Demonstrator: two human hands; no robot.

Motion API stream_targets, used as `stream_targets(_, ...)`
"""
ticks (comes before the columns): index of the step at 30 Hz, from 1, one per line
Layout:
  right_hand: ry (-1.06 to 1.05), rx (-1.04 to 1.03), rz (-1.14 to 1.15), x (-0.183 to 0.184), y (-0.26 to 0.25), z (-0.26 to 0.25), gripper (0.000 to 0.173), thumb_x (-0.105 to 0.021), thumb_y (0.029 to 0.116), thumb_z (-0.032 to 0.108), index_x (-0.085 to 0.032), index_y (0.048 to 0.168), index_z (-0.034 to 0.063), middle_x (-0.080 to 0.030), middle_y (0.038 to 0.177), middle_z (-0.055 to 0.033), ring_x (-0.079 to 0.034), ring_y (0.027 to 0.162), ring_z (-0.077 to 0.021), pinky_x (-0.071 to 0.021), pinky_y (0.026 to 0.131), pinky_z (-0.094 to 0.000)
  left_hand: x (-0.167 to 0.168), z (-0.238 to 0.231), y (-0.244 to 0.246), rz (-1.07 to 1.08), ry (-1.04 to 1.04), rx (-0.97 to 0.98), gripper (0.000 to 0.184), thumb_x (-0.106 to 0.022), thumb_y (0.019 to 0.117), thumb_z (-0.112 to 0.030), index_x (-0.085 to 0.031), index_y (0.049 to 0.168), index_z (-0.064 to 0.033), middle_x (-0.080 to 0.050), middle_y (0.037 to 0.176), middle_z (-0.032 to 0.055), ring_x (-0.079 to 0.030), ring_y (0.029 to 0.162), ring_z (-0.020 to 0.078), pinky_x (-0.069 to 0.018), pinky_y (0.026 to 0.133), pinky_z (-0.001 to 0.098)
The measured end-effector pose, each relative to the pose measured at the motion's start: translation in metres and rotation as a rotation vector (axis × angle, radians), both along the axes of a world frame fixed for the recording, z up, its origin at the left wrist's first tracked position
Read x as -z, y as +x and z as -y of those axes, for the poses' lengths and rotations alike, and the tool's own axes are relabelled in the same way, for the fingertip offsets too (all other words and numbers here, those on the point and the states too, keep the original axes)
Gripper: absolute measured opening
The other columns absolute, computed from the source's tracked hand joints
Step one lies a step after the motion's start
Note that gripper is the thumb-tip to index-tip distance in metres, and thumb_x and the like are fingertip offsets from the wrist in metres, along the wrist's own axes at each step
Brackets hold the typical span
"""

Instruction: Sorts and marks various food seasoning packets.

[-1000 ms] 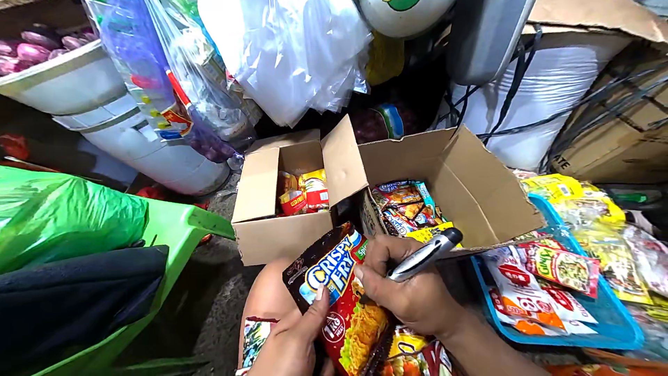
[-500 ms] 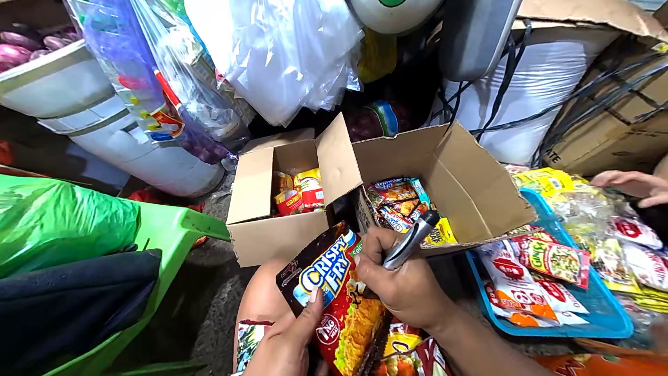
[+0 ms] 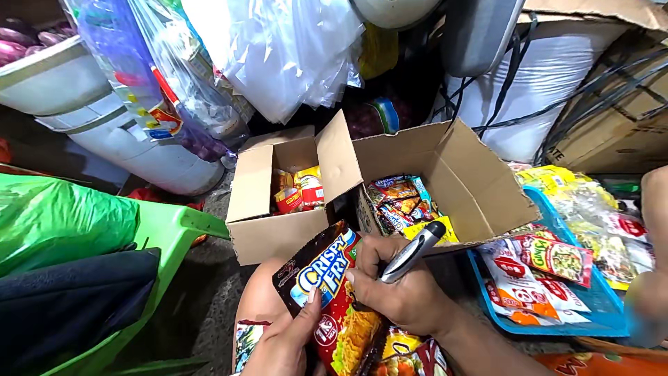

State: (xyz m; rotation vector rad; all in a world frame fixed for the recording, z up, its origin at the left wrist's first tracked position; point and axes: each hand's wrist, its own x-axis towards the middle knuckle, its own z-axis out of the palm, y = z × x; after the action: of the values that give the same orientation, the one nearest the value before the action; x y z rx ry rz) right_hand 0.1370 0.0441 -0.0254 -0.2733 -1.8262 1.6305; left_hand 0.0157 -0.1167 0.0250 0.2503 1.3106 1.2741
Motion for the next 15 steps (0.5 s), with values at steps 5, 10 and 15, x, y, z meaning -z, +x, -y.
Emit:
stream_targets(5, -0.463, 0.011, -0.273, -0.001, 0.004, -0.019, 0.036, -0.050, 0.1011, 0.045, -0.069, 0.080, 0.0227, -0.064, 0.071, 0.0068, -0.064, 0.069, -0.0043, -0.0546, 0.066, -0.0230, -0.002, 0.001, -0.001, 0.015, 0.027, 0.017, 0.040, -0.019, 0.1126, -0.023, -0.058, 0.110, -0.0127, -0.071, 0.079, -0.0008, -0.054, 0.048, 0.0012, -0.0464, 0.044, 0.0171)
stream_targets(10, -0.371, 0.446, -0.092, -0.013, 0.031, -0.044, 0.058, -0.039, 0.1018, 0.065, -0.070, 0.090, 0.0180, -0.065, 0.066, 0.0044, -0.064, 0.059, -0.0061, -0.0585, 0.062, -0.0244, -0.015, -0.012, 0.000, -0.168, 0.185, 0.240, 0.025, -0.026, 0.1119, -0.019, -0.051, 0.115, -0.0189, -0.069, 0.082, -0.0108, -0.056, 0.054, -0.0023, -0.0489, 0.048, 0.0174)
stream_targets(15, -0.561, 0.309, -0.007, -0.032, 0.083, -0.049, 0.025, -0.076, 0.0870, 0.012, -0.070, 0.111, 0.0125, -0.073, 0.097, -0.0035, -0.071, 0.089, -0.0098, -0.0604, 0.081, -0.0281, -0.040, -0.059, 0.019, -0.349, 0.299, 0.529, 0.026, -0.036, 0.1112, -0.021, -0.060, 0.104, -0.0116, -0.061, 0.074, -0.0119, -0.055, 0.057, -0.0026, -0.0487, 0.052, 0.0194)
